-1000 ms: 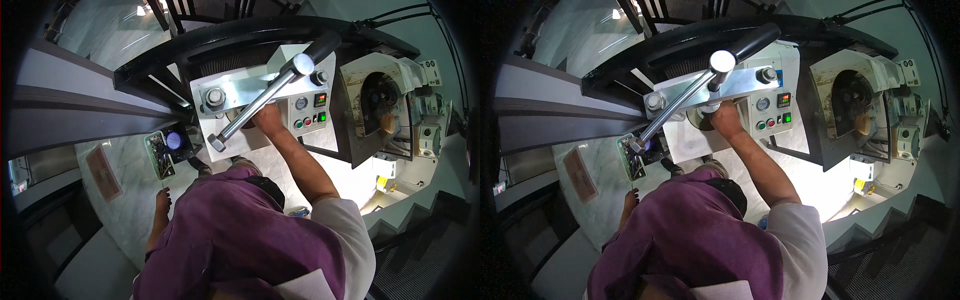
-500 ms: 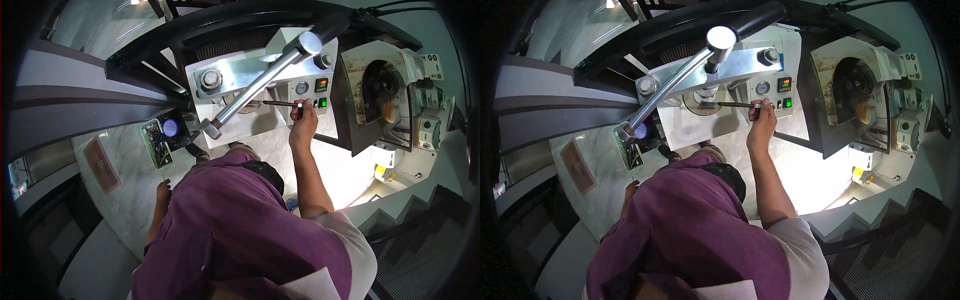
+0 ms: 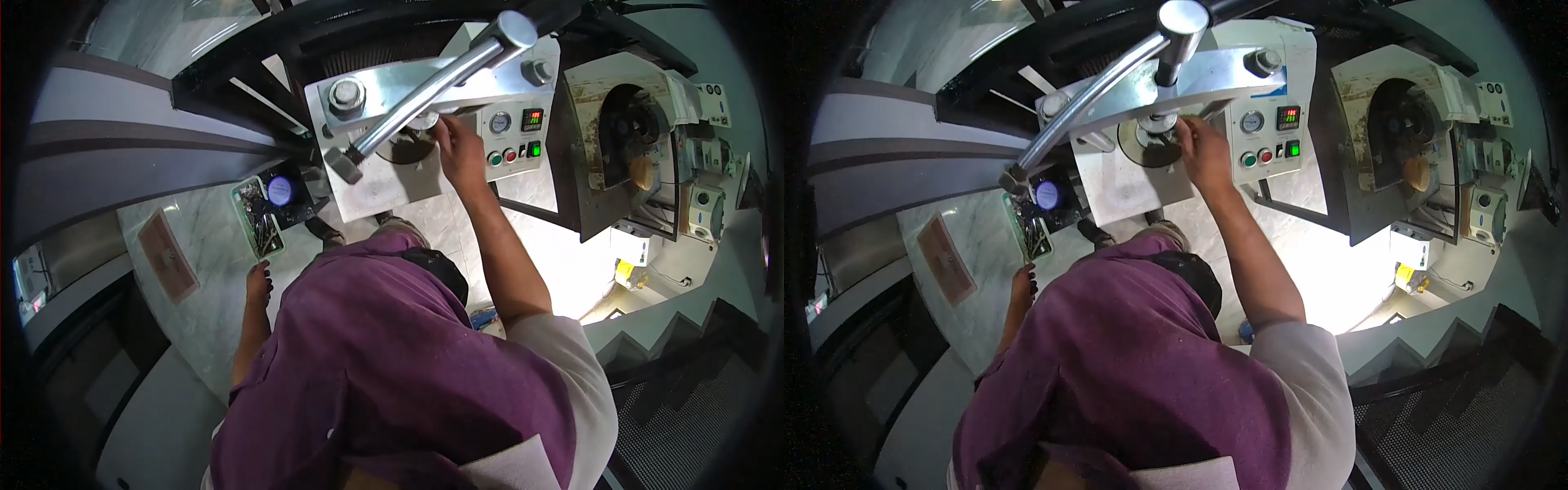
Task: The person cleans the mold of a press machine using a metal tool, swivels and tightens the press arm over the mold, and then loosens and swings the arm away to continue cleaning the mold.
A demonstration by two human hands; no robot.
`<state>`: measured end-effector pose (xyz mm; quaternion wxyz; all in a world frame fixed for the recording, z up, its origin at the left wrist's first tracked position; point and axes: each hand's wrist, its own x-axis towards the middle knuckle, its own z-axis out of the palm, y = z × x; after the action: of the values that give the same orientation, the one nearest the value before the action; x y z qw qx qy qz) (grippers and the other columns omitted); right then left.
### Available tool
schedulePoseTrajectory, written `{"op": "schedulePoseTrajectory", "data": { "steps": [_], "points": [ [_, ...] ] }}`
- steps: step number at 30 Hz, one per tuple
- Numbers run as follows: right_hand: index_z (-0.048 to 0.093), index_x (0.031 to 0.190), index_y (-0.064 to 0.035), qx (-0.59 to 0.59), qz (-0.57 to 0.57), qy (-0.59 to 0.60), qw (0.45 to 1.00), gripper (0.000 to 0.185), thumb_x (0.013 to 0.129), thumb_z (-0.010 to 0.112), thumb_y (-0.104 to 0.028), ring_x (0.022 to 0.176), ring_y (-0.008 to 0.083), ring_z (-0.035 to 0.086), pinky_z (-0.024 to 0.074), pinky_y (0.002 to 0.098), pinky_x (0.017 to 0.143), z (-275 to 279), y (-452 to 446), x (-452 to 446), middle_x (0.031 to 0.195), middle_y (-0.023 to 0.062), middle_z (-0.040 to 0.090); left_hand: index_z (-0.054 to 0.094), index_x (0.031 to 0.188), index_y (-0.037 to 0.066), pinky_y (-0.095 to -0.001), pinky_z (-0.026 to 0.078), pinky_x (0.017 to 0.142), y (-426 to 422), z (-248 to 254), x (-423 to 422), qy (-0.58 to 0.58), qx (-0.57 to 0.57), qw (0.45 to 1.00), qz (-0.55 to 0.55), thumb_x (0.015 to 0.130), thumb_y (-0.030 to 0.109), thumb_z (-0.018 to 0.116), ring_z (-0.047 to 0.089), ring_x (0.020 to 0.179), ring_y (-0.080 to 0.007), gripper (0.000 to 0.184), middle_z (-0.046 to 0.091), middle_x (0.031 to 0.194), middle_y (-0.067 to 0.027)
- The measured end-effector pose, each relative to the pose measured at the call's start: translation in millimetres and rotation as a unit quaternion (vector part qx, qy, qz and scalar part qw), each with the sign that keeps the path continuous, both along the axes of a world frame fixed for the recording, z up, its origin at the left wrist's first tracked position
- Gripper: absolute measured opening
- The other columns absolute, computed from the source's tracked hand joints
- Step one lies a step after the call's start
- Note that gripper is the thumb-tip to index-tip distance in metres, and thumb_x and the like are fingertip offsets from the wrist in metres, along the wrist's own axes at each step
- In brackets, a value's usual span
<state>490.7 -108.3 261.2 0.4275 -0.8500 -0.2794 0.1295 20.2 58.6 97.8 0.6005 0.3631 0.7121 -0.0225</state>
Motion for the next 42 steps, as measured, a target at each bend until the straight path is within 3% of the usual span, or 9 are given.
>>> {"op": "schedulePoseTrajectory", "data": {
  "steps": [1,4,9,31,34,36,38,40,42],
  "points": [
    [0.063,0.096,-0.0041,-0.033,0.022,0.010,0.999,0.019,0.089,0.054,-0.020,0.078,0.0322,0.063,0.0489,0.0374,0.066,-2.1,7.0,1.4,0.083,0.0170,0.065,0.055,0.101,0.006,-0.0257,0.029,0.041,-4.3,0.0,-3.9,0.004,-0.003,1.000,0.001,0.082,0.025,0.056,0.035,0.048,-0.0094,0.028,0.044,0.074,-0.0024],
    [0.062,0.094,-0.0036,-0.071,0.048,-0.049,0.995,0.016,0.084,0.058,-0.016,0.080,0.0361,0.062,0.0491,0.0404,0.067,-25.0,17.6,8.3,0.084,0.0194,0.063,0.055,0.103,0.005,-0.0258,0.029,0.041,-15.3,-10.0,-13.8,-0.003,-0.008,1.000,0.021,0.082,0.025,0.056,0.034,0.048,-0.0096,0.029,0.044,0.074,-0.0023],
    [0.060,0.095,-0.0026,-0.036,0.151,-0.129,0.979,0.018,0.080,0.059,-0.012,0.080,0.0387,0.060,0.0493,0.0441,0.070,-34.6,26.6,8.4,0.087,0.0198,0.063,0.056,0.105,0.005,-0.0263,0.029,0.042,-41.3,-45.3,-60.9,-0.003,0.061,0.989,-0.134,0.082,0.025,0.056,0.034,0.048,-0.0099,0.031,0.045,0.075,-0.0027],
    [0.058,0.097,-0.0024,-0.011,0.231,-0.249,0.940,0.020,0.078,0.058,-0.005,0.083,0.0410,0.059,0.0500,0.0453,0.069,-49.3,27.1,24.5,0.087,0.0214,0.061,0.055,0.101,0.007,-0.0247,0.027,0.039,-24.8,6.4,-15.6,0.031,-0.007,0.999,0.010,0.082,0.024,0.056,0.034,0.046,-0.0089,0.026,0.043,0.073,-0.0010],
    [0.059,0.098,-0.0008,-0.103,0.245,-0.226,0.937,0.020,0.080,0.055,-0.009,0.074,0.0388,0.060,0.0498,0.0433,0.067,-28.2,21.4,19.2,0.081,0.0207,0.062,0.055,0.101,0.007,-0.0244,0.027,0.039,-22.3,7.5,-16.3,0.029,-0.014,0.999,0.029,0.082,0.023,0.057,0.034,0.046,-0.0086,0.025,0.042,0.072,-0.0010],
    [0.061,0.095,-0.0005,-0.034,0.067,-0.027,0.997,0.017,0.087,0.053,-0.014,0.073,0.0331,0.064,0.0507,0.0392,0.066,-16.1,6.3,10.5,0.082,0.0172,0.064,0.055,0.101,0.007,-0.0239,0.027,0.039,-21.1,-0.3,-23.5,0.017,-0.013,0.999,0.046,0.082,0.023,0.057,0.034,0.046,-0.0084,0.025,0.042,0.072,-0.0008],
    [0.060,0.097,0.0015,0.136,-0.061,0.060,0.987,0.029,0.094,0.049,-0.025,0.073,0.0170,0.062,0.0491,0.0298,0.067,7.7,-18.7,7.8,0.080,0.0114,0.064,0.054,0.100,0.007,-0.0235,0.027,0.040,-24.8,-2.8,-29.2,0.008,-0.016,0.998,0.062,0.082,0.023,0.058,0.034,0.046,-0.0083,0.025,0.042,0.072,-0.0006],
    [0.057,0.093,0.0030,0.318,-0.215,0.290,0.876,0.030,0.095,0.048,-0.025,0.064,0.0123,0.054,0.0437,0.0233,0.063,9.3,-49.1,1.5,0.076,0.0095,0.061,0.055,0.103,0.006,-0.0253,0.028,0.040,-31.8,-4.2,-29.9,0.018,-0.005,0.998,0.057,0.082,0.023,0.057,0.035,0.046,-0.0093,0.027,0.044,0.073,-0.0020],
    [0.057,0.093,0.0024,0.331,-0.229,0.298,0.866,0.028,0.094,0.050,-0.025,0.065,0.0117,0.054,0.0440,0.0234,0.064,3.2,-63.3,-7.6,0.077,0.0093,0.061,0.056,0.106,0.006,-0.0270,0.031,0.041,-39.3,-41.4,-57.6,0.014,0.015,0.999,-0.028,0.083,0.024,0.056,0.038,0.048,-0.0110,0.030,0.047,0.076,-0.0037]
  ]
}}
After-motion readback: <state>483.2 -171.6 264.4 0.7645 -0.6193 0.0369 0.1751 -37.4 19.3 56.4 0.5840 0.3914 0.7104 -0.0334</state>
